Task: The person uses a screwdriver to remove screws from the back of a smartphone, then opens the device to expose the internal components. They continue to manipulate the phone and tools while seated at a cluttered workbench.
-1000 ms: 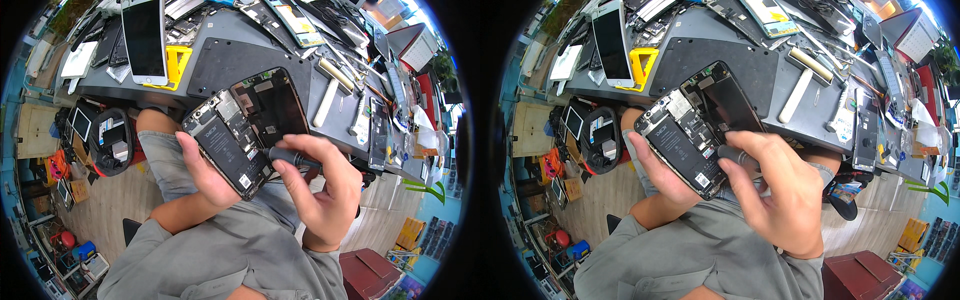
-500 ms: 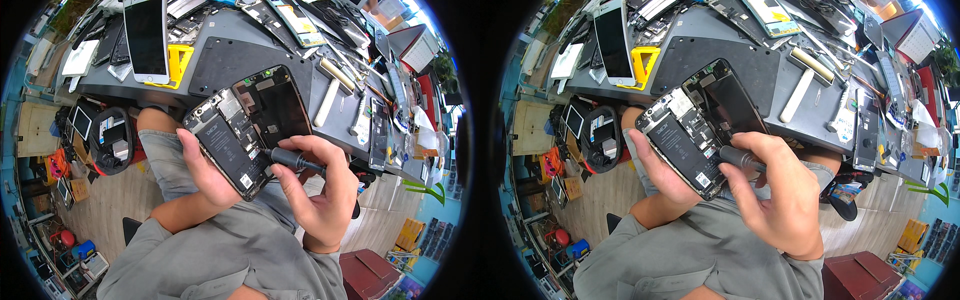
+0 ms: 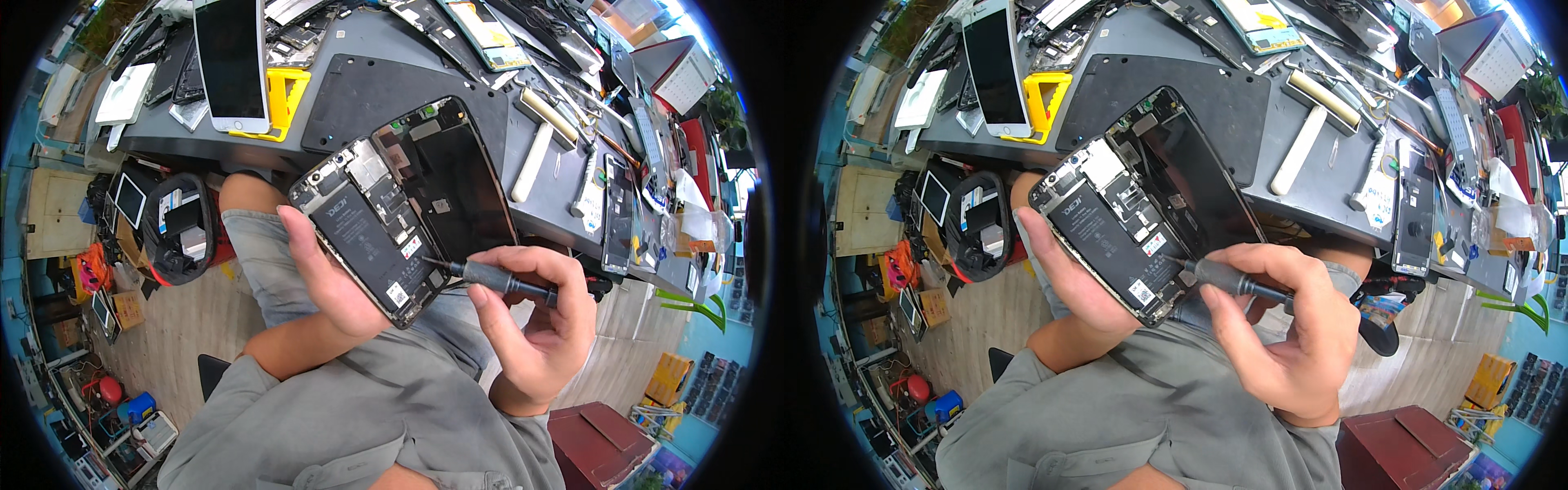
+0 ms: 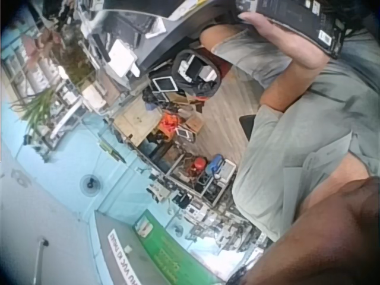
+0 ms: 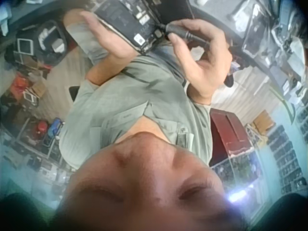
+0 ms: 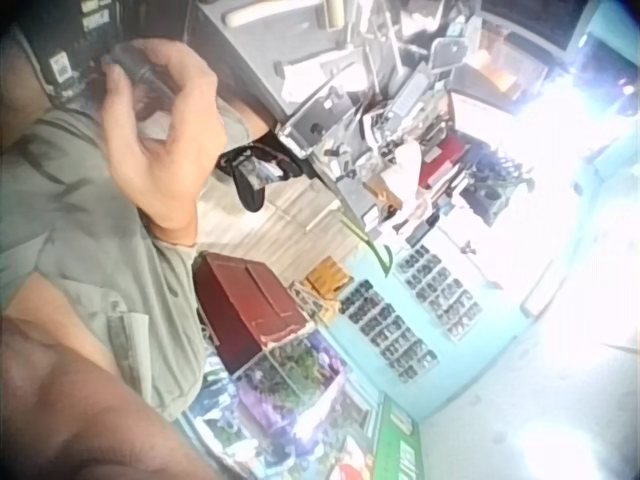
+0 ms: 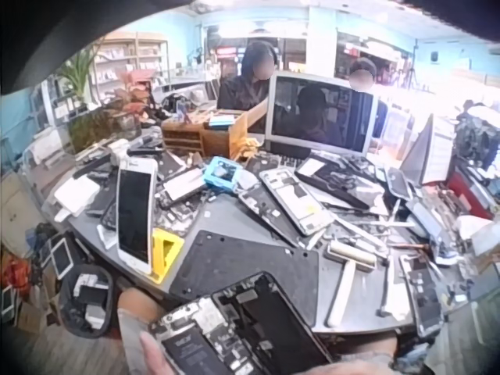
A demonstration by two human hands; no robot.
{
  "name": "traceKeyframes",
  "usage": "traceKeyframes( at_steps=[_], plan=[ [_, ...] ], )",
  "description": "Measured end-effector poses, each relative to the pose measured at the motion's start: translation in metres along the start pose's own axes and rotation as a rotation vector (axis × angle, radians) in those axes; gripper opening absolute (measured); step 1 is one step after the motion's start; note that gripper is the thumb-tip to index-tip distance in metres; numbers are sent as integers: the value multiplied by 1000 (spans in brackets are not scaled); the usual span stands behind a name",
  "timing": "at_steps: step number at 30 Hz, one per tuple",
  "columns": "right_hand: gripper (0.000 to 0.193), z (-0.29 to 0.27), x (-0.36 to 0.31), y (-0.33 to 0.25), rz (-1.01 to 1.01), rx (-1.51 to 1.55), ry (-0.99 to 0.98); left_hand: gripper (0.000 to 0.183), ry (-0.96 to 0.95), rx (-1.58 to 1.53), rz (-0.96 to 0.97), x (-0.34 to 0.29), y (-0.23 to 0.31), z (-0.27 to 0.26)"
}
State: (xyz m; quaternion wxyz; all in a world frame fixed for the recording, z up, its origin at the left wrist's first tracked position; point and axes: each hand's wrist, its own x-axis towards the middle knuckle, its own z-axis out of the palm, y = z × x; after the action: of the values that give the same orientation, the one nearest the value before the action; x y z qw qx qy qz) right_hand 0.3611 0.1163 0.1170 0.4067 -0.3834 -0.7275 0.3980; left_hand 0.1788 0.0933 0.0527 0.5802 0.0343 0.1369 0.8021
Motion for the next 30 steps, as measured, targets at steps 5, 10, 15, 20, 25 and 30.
traceKeyframes(
  at_steps=[5, 10, 15, 20, 25, 30],
  plan=[
    [37, -12, -8, 9, 47, 64, -7, 99, -73, -73, -3, -2, 0, -6],
    [32, -9, -14, 13, 48, 63, 44, 96, -55, -55, 36, -1, -2, -8],
    [30, -9, -13, 13, -15, -23, 25, 94, -56, -77, 30, -1, -2, -4],
    [29, -12, -11, 11, -31, -54, -5, 91, -73, -46, 57, -1, -2, -4],
    [30, -16, -10, 10, -74, -83, -44, 89, -122, -46, 39, -1, -2, -7],
    [30, -14, -11, 11, -105, -82, -19, 90, -125, -60, 36, -1, -1, -7]
  ],
)
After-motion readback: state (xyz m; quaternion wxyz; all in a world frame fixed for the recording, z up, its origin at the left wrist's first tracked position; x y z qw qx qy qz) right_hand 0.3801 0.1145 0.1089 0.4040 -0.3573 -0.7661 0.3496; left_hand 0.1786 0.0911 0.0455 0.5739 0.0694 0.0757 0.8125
